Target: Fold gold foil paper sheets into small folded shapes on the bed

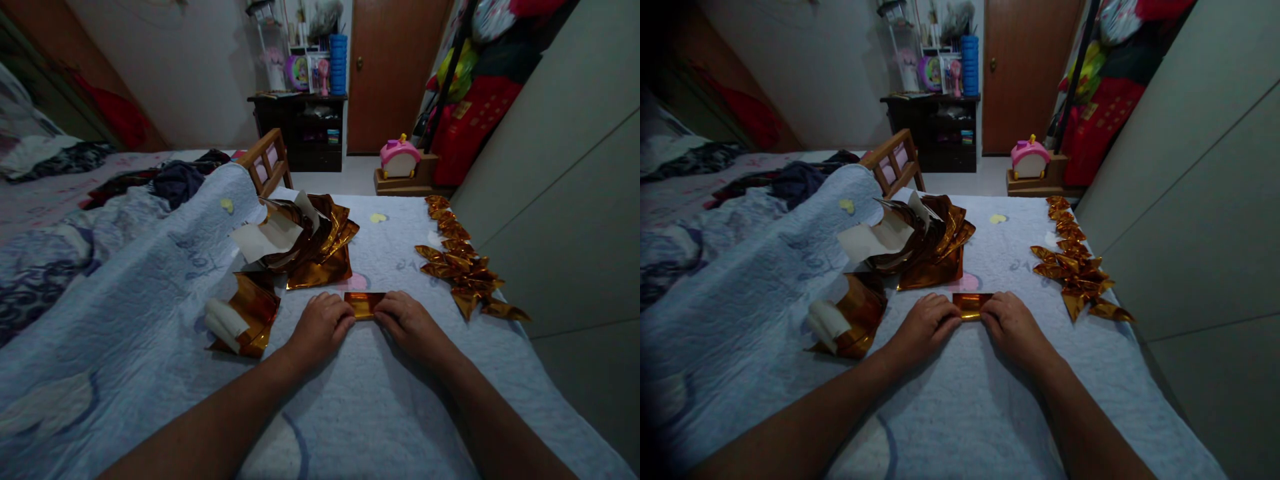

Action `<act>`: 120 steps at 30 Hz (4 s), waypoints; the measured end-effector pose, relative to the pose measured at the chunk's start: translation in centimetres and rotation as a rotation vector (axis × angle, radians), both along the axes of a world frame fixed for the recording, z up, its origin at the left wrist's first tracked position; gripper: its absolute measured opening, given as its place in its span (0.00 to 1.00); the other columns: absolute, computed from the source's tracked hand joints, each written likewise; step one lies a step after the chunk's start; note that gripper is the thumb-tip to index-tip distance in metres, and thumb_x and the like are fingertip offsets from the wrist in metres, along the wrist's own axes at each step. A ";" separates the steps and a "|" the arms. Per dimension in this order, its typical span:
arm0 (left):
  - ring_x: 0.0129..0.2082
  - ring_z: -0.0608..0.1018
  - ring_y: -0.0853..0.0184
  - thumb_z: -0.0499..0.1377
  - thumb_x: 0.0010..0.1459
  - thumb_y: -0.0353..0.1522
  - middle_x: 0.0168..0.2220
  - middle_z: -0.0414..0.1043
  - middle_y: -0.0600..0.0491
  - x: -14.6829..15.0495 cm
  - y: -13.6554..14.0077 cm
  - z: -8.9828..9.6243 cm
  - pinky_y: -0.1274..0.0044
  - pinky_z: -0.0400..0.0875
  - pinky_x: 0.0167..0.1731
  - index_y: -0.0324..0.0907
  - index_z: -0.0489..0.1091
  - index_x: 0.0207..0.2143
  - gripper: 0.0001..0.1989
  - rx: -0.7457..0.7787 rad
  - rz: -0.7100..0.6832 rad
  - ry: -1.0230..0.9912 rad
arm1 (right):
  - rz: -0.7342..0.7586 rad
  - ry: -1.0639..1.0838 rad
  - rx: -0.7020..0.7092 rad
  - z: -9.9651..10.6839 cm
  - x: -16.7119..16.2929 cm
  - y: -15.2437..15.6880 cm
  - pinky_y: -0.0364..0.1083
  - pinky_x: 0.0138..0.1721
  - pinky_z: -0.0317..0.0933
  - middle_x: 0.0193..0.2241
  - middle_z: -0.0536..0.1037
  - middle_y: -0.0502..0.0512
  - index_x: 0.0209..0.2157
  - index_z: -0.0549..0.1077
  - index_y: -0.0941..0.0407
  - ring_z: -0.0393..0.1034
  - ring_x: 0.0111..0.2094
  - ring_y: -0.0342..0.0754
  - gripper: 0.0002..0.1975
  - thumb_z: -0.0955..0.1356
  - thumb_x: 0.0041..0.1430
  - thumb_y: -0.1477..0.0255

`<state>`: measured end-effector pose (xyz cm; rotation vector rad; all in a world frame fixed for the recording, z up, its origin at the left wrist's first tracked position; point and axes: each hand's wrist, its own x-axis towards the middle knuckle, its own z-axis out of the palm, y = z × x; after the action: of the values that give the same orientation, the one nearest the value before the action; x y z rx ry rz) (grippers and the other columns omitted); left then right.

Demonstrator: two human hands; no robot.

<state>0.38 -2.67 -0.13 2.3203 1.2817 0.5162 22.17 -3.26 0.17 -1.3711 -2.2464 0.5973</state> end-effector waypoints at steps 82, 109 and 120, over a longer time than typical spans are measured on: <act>0.42 0.73 0.58 0.57 0.66 0.34 0.39 0.76 0.50 1.3 0.0 0.4 0.68 0.61 0.41 0.42 0.72 0.35 0.08 0.071 0.232 0.256 | -0.301 -0.390 -0.092 1.1 -1.4 0.1 0.48 0.36 0.54 0.32 0.79 0.59 0.31 0.76 0.57 0.71 0.37 0.53 0.09 0.68 0.64 0.69; 0.44 0.74 0.55 0.55 0.68 0.34 0.40 0.76 0.47 1.6 0.0 0.3 0.65 0.62 0.42 0.40 0.72 0.39 0.09 0.100 0.221 0.352 | -0.287 -0.476 -0.082 1.3 -1.8 0.2 0.49 0.35 0.54 0.34 0.81 0.62 0.34 0.78 0.58 0.72 0.37 0.54 0.11 0.65 0.66 0.69; 0.43 0.70 0.59 0.57 0.66 0.31 0.41 0.72 0.50 1.4 0.0 0.0 0.69 0.63 0.42 0.43 0.70 0.41 0.03 0.128 0.232 0.204 | -0.292 -0.276 -0.045 0.4 -1.2 -0.1 0.46 0.36 0.51 0.33 0.77 0.54 0.35 0.72 0.56 0.68 0.36 0.49 0.03 0.67 0.63 0.76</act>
<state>1.78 -2.69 -0.15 2.3912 1.6726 0.4554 20.96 -3.33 0.55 -1.8594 -2.1838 0.3791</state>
